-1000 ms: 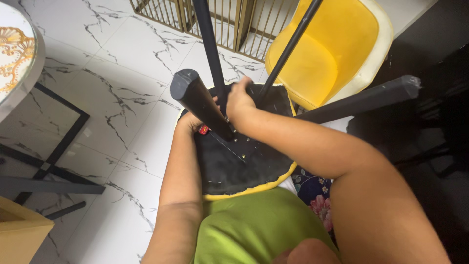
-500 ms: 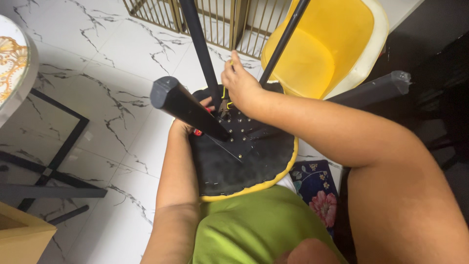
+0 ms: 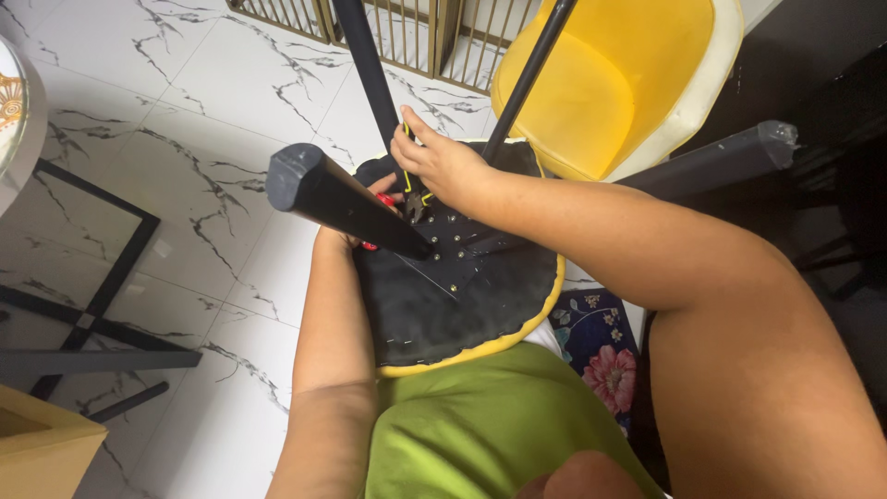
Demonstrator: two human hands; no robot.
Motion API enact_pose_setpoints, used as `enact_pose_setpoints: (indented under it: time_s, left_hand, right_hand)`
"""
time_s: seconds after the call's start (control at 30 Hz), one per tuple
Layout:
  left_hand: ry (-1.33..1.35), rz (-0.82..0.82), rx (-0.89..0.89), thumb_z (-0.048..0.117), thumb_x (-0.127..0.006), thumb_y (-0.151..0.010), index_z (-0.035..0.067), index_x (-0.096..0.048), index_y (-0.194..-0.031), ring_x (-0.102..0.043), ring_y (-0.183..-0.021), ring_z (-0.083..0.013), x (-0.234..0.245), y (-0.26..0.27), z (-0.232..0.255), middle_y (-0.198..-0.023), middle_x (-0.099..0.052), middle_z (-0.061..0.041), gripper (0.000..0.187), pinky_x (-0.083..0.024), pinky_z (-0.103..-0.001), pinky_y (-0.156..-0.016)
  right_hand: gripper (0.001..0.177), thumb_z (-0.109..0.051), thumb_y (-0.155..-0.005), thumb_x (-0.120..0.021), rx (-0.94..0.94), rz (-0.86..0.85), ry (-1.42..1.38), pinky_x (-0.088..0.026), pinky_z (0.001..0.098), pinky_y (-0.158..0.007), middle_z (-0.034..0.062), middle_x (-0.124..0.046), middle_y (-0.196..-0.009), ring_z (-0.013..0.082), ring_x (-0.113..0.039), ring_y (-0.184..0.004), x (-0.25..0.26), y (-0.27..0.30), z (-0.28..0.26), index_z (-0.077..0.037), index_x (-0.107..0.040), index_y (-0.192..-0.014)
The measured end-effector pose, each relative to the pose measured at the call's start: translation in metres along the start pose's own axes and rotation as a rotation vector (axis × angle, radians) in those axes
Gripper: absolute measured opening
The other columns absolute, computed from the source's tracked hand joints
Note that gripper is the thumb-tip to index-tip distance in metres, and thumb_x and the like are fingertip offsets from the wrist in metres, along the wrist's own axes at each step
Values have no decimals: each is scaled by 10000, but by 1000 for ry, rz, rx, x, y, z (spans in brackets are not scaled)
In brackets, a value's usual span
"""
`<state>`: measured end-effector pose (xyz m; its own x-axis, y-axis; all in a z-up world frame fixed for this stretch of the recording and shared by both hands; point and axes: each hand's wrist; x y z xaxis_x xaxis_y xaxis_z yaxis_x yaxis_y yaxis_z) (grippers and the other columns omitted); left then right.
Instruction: The person assembles a yellow chair by attaching its legs to the seat base using a screwdriver and pliers. They tighten multiple screws at the underside of the seat, flip the chair upright, and reposition it under a table.
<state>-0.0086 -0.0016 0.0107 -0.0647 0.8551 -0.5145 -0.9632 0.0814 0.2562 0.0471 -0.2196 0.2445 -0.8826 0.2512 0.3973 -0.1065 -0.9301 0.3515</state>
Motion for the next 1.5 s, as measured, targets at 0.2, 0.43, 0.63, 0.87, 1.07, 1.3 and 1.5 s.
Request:
enact_pose_setpoints:
  time_s: [0.2,0.43,0.63,0.87,1.07,1.3,1.5]
  left_hand:
    - [35,-23,15,62,-692,-879,67,-383,-1586,-725,-863,-187,5,-4,-4,-1220,-688,-186,771,-606,-305,-744]
    - [-31,-26,-17,101,-699,-906,53,-433,-1565,-730,-900,-180,6,-4,-4,-1226,-695,-176,712,-607,-304,-754]
    - [-108,-4,-30,125,-713,-899,54,-460,-1557,-723,-891,-173,3,-3,-4,-1222,-703,-175,709,-603,-298,-759]
    - [-230,30,-42,119,-757,-869,50,-450,-1561,-702,-996,-160,-7,1,2,-1231,-702,-153,760,-581,-295,-848]
    - [-259,51,-32,96,-817,-791,62,-394,-1557,-711,-1077,-157,-12,0,8,-1262,-709,-142,876,-585,-303,-908]
    - [-241,42,-9,110,-796,-792,81,-384,-1573,-702,-1080,-183,-6,-3,4,-1293,-681,-157,884,-589,-310,-883]
    - [-114,11,-24,57,-750,-829,67,-399,-1587,-710,-886,-194,2,-3,-1,-1245,-676,-188,835,-589,-315,-791]
  right_hand:
    - [496,-397,-946,-508,31,-34,22,-53,720,-1117,156,-262,-1640,384,-208,-1489,5,-7,-2,-148,-635,-1355]
    - [384,-351,-951,-542,-8,140,-8,-122,677,-1173,112,-513,-1461,366,-373,-1414,-9,-12,-5,-122,-783,-1143]
    - [375,-345,-935,-576,40,92,-16,-190,663,-1161,117,-620,-1288,394,-458,-1316,0,-27,-6,-108,-786,-1137]
    - [454,-390,-925,-615,77,-189,-155,-274,710,-1030,212,-607,-1334,473,-479,-1281,25,-22,-5,-105,-707,-1267]
    - [572,-396,-869,-702,-40,-371,-286,-315,739,-960,230,-594,-1337,490,-500,-1243,43,-20,-14,-62,-660,-1331]
    - [675,-447,-856,-745,-90,-553,-531,-299,740,-991,233,-576,-1418,497,-468,-1307,48,-4,-16,-81,-624,-1409]
    - [701,-508,-838,-687,-129,-405,-385,-133,774,-1029,262,-367,-1532,527,-272,-1406,38,3,10,-105,-582,-1402]
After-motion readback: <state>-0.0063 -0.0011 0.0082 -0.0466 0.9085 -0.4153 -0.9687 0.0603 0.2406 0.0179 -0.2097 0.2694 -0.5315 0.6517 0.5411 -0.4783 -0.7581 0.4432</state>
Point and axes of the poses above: each hand's wrist, its own y-axis away from the middle knuckle, its own x-axis out of the back of the hand, z = x × y
